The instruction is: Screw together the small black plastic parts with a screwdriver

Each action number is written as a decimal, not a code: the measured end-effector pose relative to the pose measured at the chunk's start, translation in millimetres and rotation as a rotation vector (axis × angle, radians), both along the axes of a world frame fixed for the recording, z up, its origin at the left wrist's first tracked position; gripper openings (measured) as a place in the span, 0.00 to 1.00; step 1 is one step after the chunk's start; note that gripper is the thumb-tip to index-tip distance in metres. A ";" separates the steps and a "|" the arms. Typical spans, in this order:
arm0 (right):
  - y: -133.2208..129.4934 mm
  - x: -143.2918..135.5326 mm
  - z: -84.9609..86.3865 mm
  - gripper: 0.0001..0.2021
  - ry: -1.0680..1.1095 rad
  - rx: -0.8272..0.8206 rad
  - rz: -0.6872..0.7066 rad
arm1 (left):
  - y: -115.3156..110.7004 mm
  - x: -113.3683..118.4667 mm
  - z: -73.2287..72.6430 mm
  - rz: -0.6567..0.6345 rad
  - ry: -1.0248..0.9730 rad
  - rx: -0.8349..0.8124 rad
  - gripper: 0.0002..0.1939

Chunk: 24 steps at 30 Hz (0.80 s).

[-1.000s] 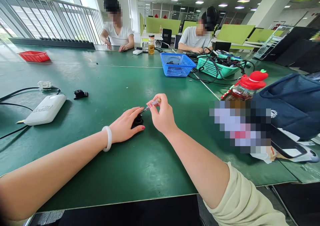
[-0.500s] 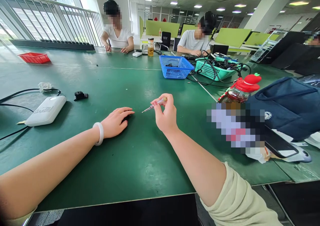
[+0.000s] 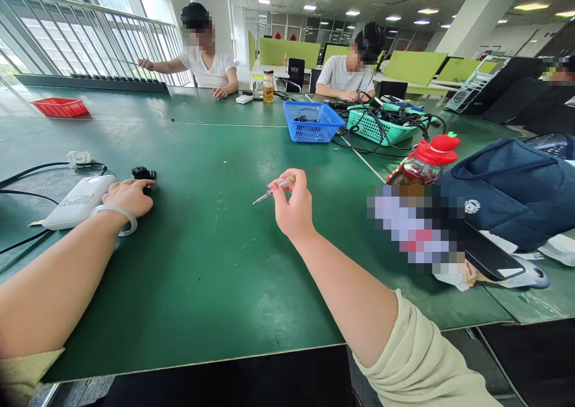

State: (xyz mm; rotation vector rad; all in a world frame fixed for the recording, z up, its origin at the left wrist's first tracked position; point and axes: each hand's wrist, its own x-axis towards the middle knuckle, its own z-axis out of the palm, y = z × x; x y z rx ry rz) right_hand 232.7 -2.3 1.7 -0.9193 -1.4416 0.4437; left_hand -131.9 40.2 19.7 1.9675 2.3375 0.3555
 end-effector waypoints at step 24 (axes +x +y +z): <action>0.8 -0.1 -1.4 0.08 0.001 -0.002 0.013 | -12.5 -16.3 42.4 0.193 -0.066 0.052 0.25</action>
